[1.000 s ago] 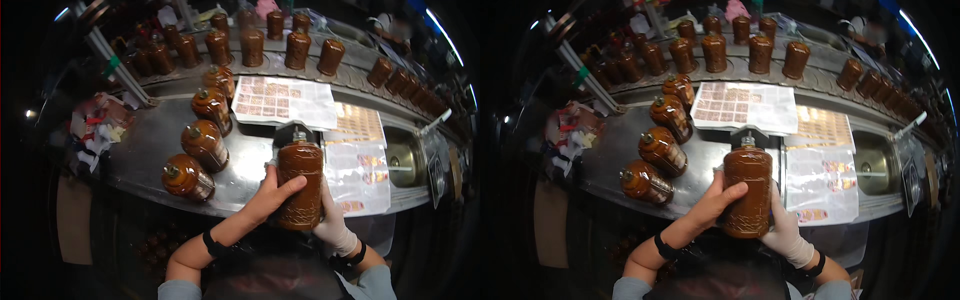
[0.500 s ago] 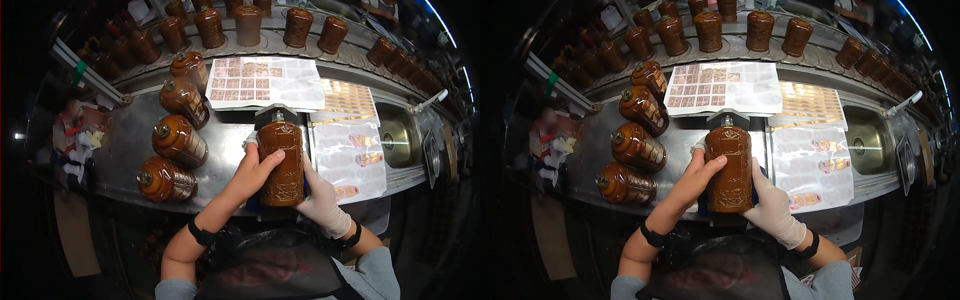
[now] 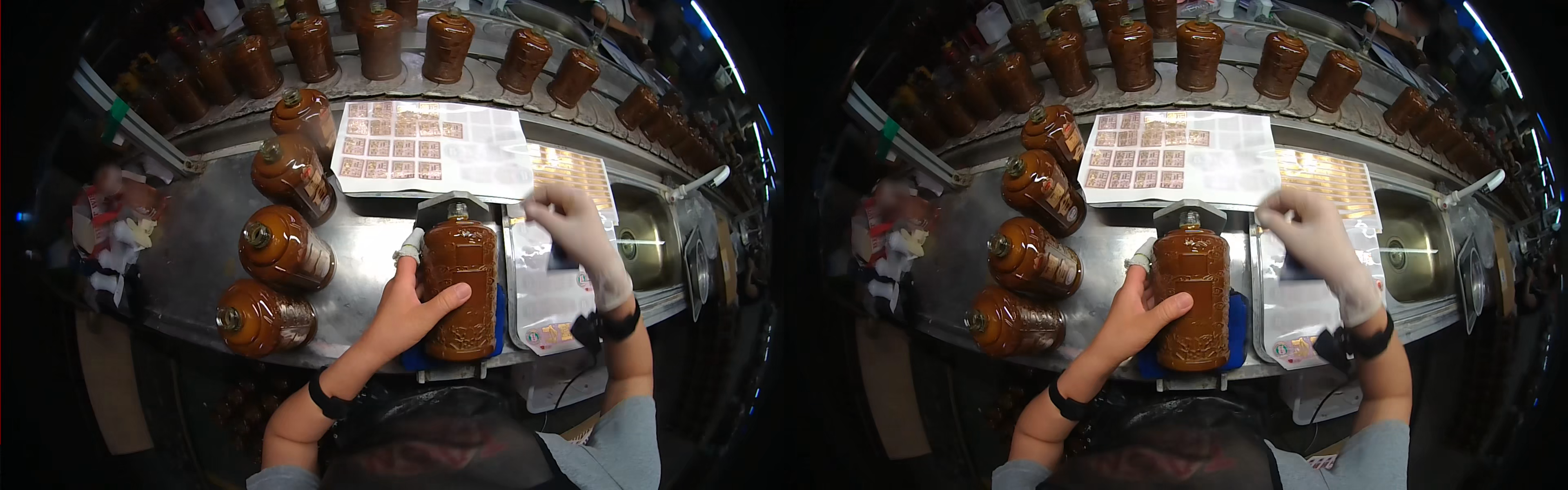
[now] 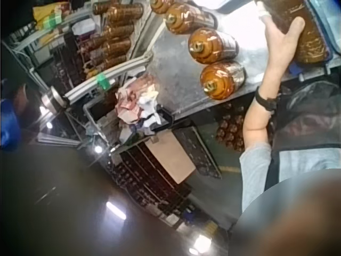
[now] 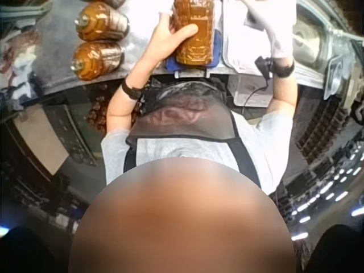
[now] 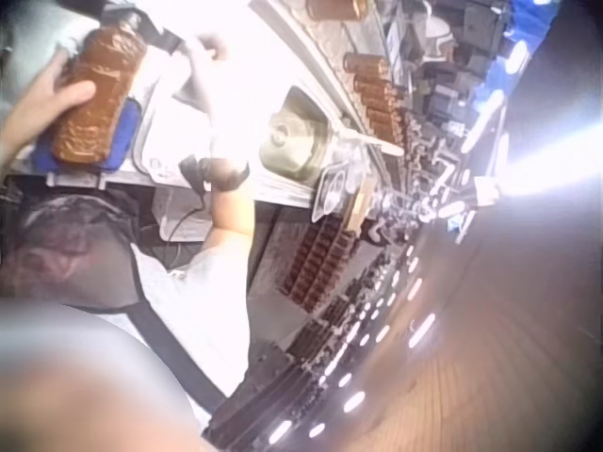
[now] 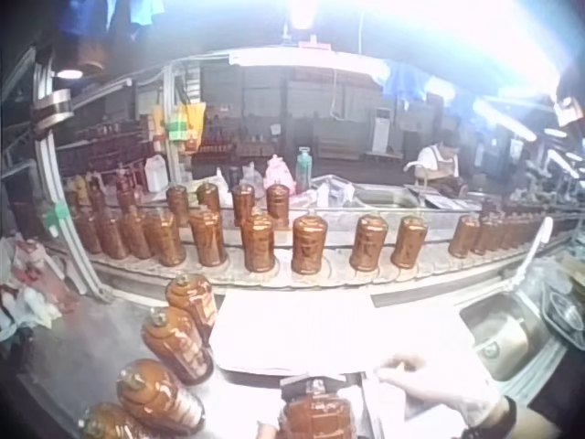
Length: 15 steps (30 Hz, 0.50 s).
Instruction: Applying decorative and informational labels to ceramic bottles on a factory production line.
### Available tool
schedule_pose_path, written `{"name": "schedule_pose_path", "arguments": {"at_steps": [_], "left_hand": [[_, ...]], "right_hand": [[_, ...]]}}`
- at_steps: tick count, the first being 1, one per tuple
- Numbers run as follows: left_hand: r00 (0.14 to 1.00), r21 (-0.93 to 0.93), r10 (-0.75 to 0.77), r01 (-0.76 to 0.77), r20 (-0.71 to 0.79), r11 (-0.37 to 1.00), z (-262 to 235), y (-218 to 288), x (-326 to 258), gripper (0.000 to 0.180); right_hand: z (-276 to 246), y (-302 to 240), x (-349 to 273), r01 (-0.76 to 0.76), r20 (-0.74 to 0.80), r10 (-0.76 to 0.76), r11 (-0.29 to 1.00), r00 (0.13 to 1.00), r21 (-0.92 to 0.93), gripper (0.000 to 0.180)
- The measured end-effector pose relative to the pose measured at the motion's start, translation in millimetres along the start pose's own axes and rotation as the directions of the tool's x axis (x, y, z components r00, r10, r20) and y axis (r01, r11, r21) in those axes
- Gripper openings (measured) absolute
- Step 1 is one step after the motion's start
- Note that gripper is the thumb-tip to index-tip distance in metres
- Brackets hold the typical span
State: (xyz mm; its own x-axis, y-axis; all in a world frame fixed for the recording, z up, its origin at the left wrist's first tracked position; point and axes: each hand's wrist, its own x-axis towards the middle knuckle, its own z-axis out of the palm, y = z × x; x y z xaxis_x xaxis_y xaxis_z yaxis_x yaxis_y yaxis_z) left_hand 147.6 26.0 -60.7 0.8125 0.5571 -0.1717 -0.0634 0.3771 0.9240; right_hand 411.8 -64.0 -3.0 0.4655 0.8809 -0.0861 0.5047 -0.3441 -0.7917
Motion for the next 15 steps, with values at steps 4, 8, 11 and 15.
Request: {"name": "schedule_pose_path", "arguments": {"at_steps": [4, 8, 11, 15], "left_hand": [[0.999, -0.010, -0.016, 0.016, 0.028, 1.000, 0.9, -3.1, 4.1, 0.099], [1.000, 0.001, -0.021, 0.021, 0.009, 1.000, 0.4, -4.8, 3.8, 0.096], [0.999, 0.050, -0.038, 0.038, -0.007, 0.998, -1.4, -8.7, 2.4, 0.099], [0.998, 0.125, 0.022, -0.013, -0.065, 0.992, -4.0, -13.9, 1.5, 0.097]], "right_hand": [[11.8, 1.0, 125.3, 0.023, 0.008, -0.022, 0.955, 1.000, -0.297, 0.034], [36.4, -0.3, 196.8, -0.120, -0.025, 0.133, 0.783, 0.991, -0.610, 0.057], [40.2, 12.1, 215.2, -0.135, -0.074, 0.115, 0.740, 0.991, -0.659, 0.058], [29.5, 5.0, 222.8, -0.143, -0.104, 0.099, 0.679, 0.990, -0.720, 0.058]]}}
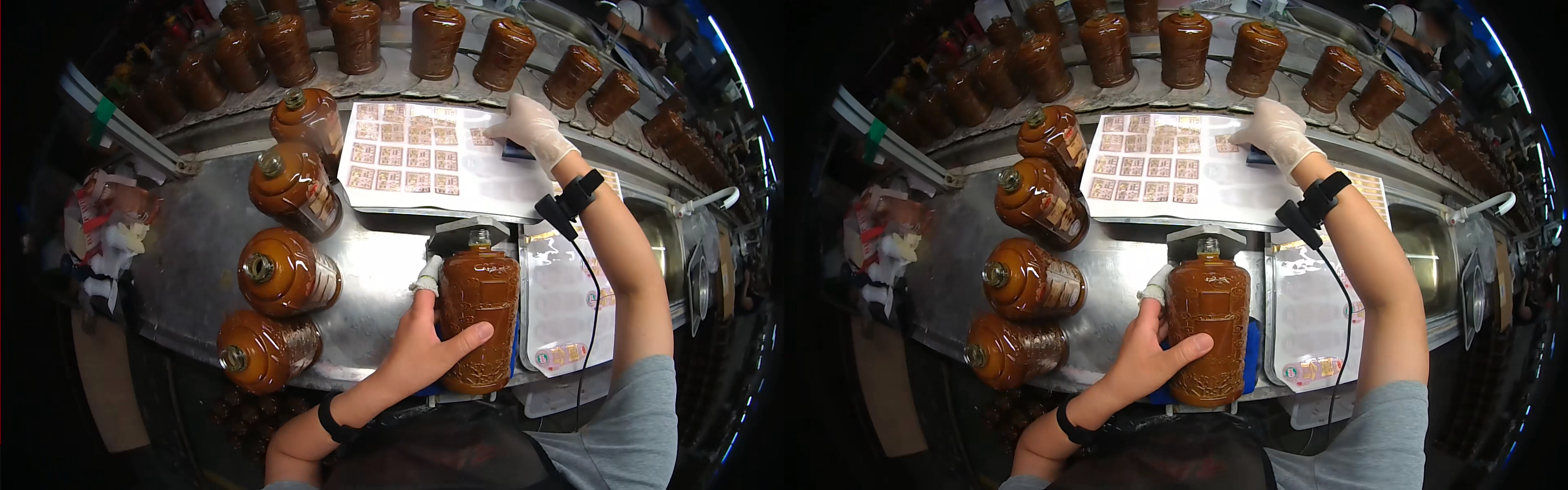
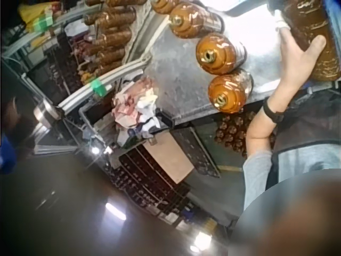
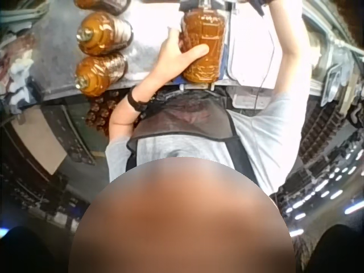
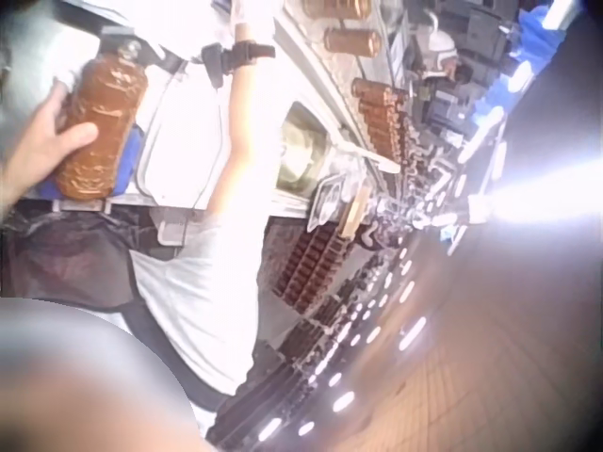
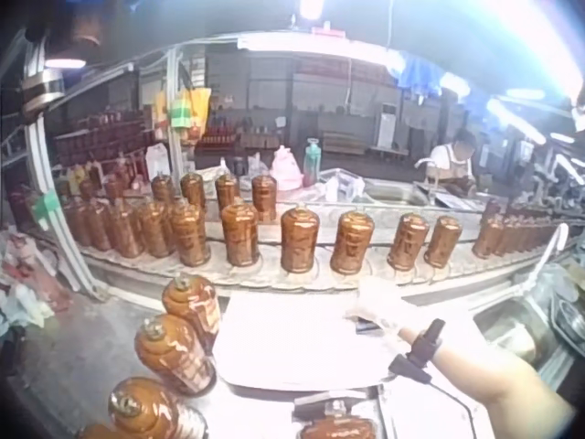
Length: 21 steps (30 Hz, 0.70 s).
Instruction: Applying decorative and informational labels to ceramic bottles on a factory production line.
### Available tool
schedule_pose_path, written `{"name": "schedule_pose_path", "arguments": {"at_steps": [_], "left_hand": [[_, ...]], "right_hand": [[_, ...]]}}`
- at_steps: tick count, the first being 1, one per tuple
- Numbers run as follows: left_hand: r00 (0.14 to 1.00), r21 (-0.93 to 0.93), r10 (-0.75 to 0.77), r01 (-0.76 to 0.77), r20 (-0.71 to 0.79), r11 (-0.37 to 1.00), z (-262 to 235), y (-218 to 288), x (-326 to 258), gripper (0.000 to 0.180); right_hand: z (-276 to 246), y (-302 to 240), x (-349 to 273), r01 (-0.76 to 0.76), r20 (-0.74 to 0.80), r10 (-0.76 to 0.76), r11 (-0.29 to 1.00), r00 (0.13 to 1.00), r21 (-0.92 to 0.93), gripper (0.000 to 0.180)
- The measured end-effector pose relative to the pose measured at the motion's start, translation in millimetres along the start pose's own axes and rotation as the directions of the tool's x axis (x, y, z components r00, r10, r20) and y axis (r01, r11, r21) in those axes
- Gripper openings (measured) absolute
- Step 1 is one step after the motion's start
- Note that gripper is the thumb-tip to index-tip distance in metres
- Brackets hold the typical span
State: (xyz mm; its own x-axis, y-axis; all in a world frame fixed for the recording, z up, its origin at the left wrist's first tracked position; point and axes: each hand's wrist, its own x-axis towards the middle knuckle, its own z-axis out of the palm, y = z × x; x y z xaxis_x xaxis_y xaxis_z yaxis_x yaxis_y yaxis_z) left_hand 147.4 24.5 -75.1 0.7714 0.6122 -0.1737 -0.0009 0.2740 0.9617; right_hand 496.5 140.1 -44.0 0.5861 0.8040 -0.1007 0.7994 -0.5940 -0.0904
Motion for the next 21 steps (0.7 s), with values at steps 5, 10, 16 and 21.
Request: {"name": "schedule_pose_path", "arguments": {"at_steps": [5, 10, 16, 21], "left_hand": [[1.000, 0.007, 0.011, -0.011, 0.024, 1.000, 1.5, 4.0, 3.4, 0.096], [0.996, 0.020, -0.047, 0.046, 0.082, 0.999, -4.3, 7.3, 2.6, 0.098], [0.994, 0.049, -0.068, 0.064, 0.081, 0.997, -5.9, 2.3, 1.7, 0.092], [1.000, 0.048, -0.010, 0.010, -0.005, 0.999, -1.3, 0.9, 2.4, 0.084]], "right_hand": [[19.1, 26.5, 17.6, 0.199, -0.158, -0.179, 0.972, 0.971, 0.122, 0.044], [16.5, 36.5, 31.1, 0.227, 0.010, -0.238, 0.936, 0.971, 0.268, 0.036], [20.5, 31.7, 36.0, 0.317, -0.010, -0.325, 0.915, 0.946, 0.249, 0.031], [20.8, 34.6, 38.0, 0.271, -0.023, -0.273, 0.935, 0.962, 0.227, 0.029]]}}
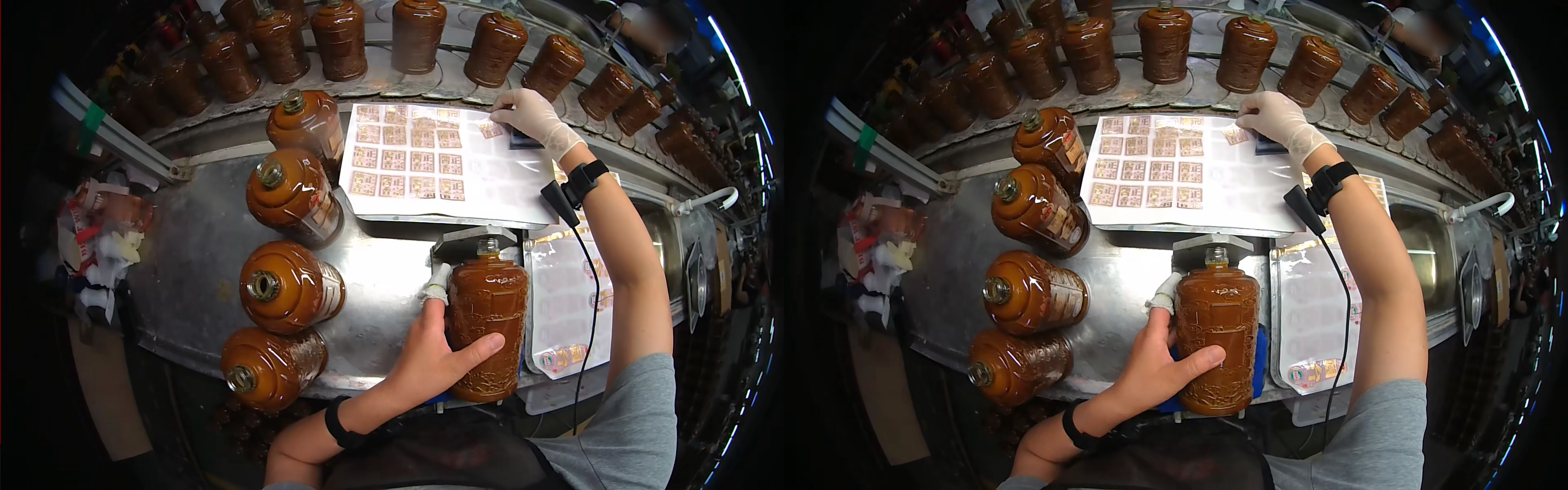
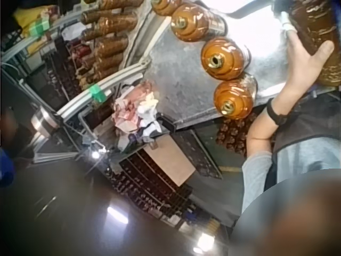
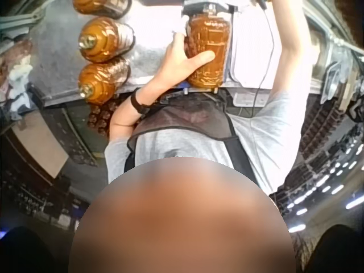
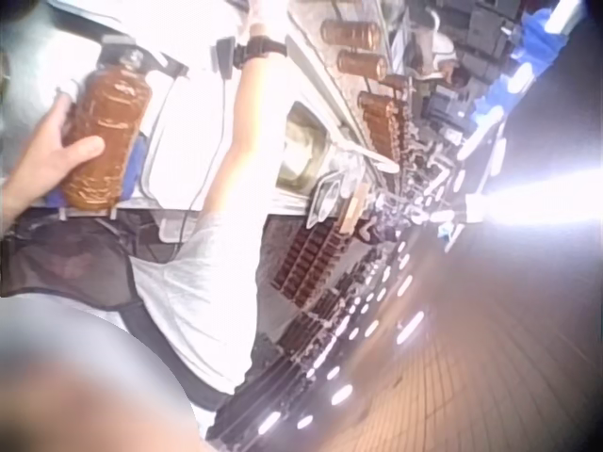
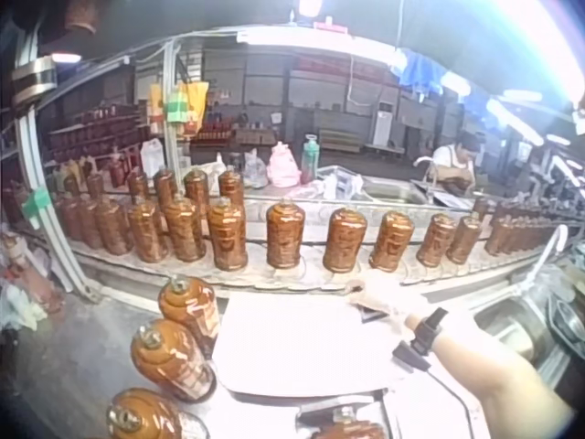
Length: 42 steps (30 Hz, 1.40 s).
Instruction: Applying decorative and informational labels to ceramic bottles on a factory production line.
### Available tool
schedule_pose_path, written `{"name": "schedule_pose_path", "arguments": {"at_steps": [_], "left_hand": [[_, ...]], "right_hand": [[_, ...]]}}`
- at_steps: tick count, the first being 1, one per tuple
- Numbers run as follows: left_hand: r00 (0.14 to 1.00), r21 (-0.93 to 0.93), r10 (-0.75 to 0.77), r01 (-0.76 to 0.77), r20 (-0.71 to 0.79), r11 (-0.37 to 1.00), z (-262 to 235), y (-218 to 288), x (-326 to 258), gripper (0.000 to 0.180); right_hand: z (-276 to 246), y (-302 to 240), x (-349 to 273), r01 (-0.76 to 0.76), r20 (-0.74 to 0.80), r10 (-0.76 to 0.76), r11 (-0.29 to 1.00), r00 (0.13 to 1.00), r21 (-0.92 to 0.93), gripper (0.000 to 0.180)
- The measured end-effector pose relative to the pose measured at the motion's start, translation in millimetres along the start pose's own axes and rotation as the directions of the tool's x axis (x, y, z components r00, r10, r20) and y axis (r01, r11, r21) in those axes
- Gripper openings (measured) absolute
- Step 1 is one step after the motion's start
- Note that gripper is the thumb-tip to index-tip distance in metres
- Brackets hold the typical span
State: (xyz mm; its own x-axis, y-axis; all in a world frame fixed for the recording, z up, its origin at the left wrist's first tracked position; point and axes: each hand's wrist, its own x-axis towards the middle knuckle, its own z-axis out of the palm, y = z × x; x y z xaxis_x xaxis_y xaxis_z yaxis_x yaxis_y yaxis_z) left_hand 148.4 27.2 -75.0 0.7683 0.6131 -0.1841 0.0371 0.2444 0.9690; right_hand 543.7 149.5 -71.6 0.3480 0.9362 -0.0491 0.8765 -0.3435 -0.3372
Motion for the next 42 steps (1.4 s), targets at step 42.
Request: {"name": "schedule_pose_path", "arguments": {"at_steps": [42], "left_hand": [[0.993, -0.118, -0.101, 0.107, 0.055, 0.987, 4.6, 6.6, 0.9, 0.077]], "right_hand": [[-86.0, 140.5, -296.2, -0.413, -0.028, 0.567, 0.632, 0.823, 0.655, 0.012]]}}
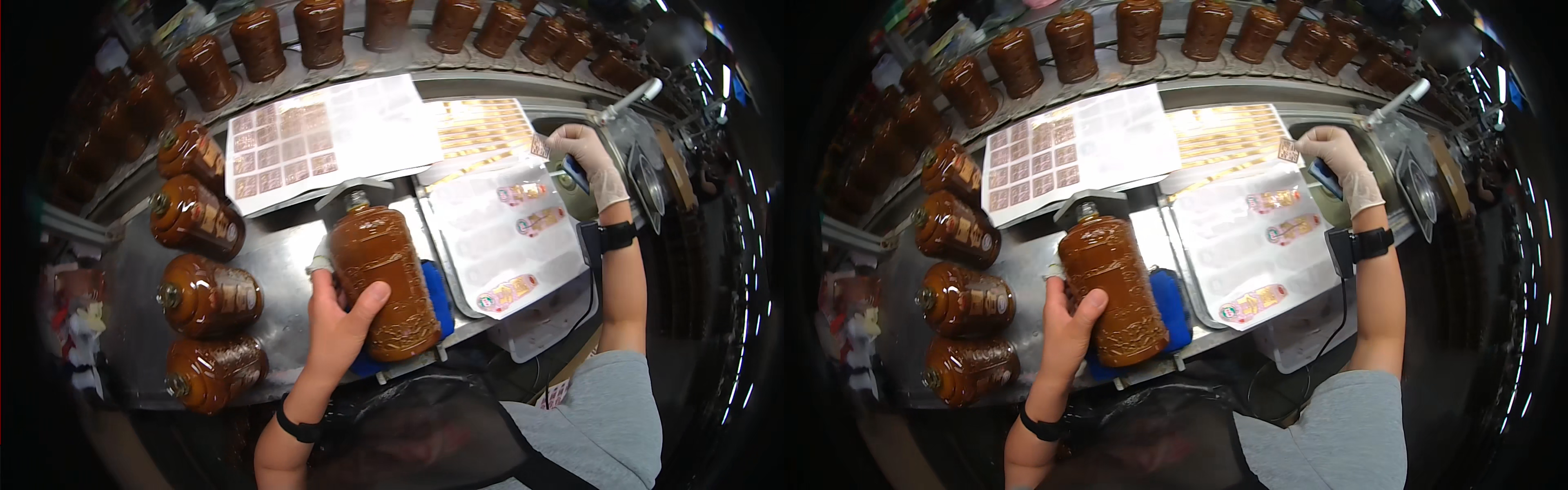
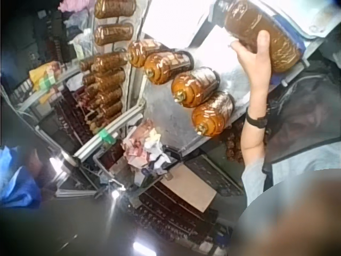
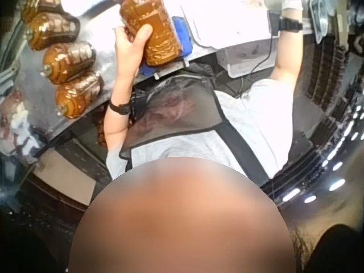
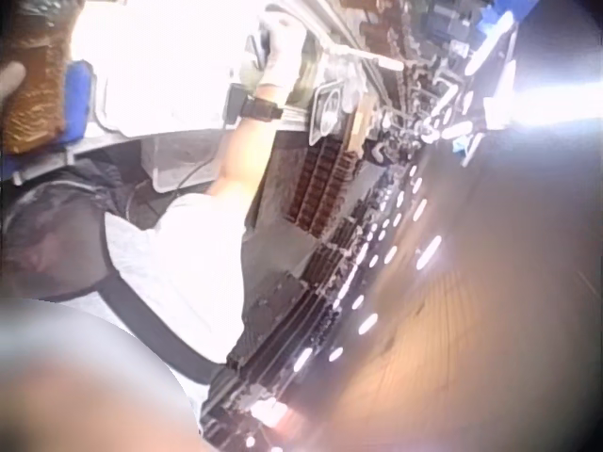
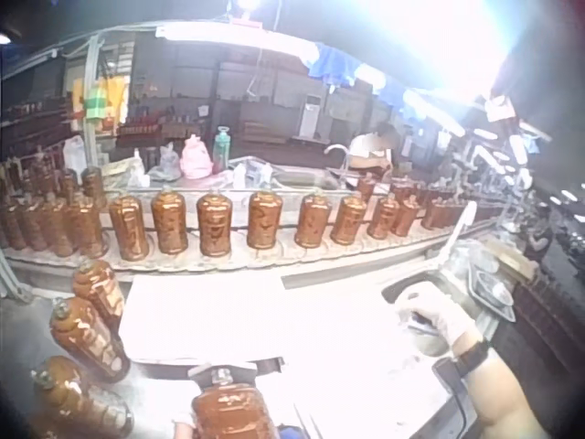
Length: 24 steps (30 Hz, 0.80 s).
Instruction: Applying decorative and informational labels to ceramic bottles on a factory production line.
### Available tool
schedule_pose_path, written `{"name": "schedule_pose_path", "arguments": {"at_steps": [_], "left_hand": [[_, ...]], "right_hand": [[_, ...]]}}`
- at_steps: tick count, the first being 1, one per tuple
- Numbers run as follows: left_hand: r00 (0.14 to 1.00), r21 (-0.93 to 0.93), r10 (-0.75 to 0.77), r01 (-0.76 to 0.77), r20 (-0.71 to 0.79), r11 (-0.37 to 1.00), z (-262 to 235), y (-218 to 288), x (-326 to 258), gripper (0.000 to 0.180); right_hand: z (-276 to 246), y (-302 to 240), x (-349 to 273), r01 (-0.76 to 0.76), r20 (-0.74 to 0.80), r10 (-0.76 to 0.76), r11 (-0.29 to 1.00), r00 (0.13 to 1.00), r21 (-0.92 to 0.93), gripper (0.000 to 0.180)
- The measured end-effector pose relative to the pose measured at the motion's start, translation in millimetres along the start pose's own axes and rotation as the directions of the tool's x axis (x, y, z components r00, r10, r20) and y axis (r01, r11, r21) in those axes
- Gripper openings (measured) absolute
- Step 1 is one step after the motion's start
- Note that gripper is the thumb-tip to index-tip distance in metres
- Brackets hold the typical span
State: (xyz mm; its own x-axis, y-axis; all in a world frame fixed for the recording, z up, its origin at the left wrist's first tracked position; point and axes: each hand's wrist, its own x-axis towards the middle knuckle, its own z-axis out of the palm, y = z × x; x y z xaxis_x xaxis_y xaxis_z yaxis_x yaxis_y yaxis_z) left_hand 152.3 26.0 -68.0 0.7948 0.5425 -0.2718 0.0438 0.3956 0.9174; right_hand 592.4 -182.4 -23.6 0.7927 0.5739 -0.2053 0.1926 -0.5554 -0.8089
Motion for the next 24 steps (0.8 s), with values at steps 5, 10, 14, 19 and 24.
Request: {"name": "schedule_pose_path", "arguments": {"at_steps": [5, 10, 14, 19, 24], "left_hand": [[0.999, 0.000, 0.032, -0.032, -0.038, 0.999, -1.3, -2.4, -2.1, 0.076], [0.998, 0.029, 0.039, -0.037, -0.058, 0.999, -4.2, -3.0, -6.7, 0.076], [0.996, 0.097, -0.053, 0.060, -0.073, 0.993, -4.2, 4.4, -5.1, 0.077], [0.999, -0.028, 0.018, -0.020, -0.047, 0.999, 5.1, 10.4, -0.3, 0.075], [0.995, 0.028, 0.093, -0.092, -0.047, 0.995, 8.7, 11.1, -4.4, 0.082]], "right_hand": [[-58.2, 139.4, 7.2, -0.442, -0.270, 0.391, 0.882, 0.880, -0.164, 0.029], [-38.7, 192.3, 17.4, -0.493, -0.280, 0.409, 0.771, 0.869, -0.403, 0.041], [-55.5, 184.7, 18.3, -0.348, -0.264, 0.250, 0.823, 0.931, -0.448, 0.035], [-55.5, 88.6, -12.2, -0.071, -0.263, -0.032, 0.925, 0.964, -0.373, 0.014], [59.6, -15.7, -92.4, 0.166, 0.026, -0.164, 0.962, 0.986, -0.216, 0.010]]}}
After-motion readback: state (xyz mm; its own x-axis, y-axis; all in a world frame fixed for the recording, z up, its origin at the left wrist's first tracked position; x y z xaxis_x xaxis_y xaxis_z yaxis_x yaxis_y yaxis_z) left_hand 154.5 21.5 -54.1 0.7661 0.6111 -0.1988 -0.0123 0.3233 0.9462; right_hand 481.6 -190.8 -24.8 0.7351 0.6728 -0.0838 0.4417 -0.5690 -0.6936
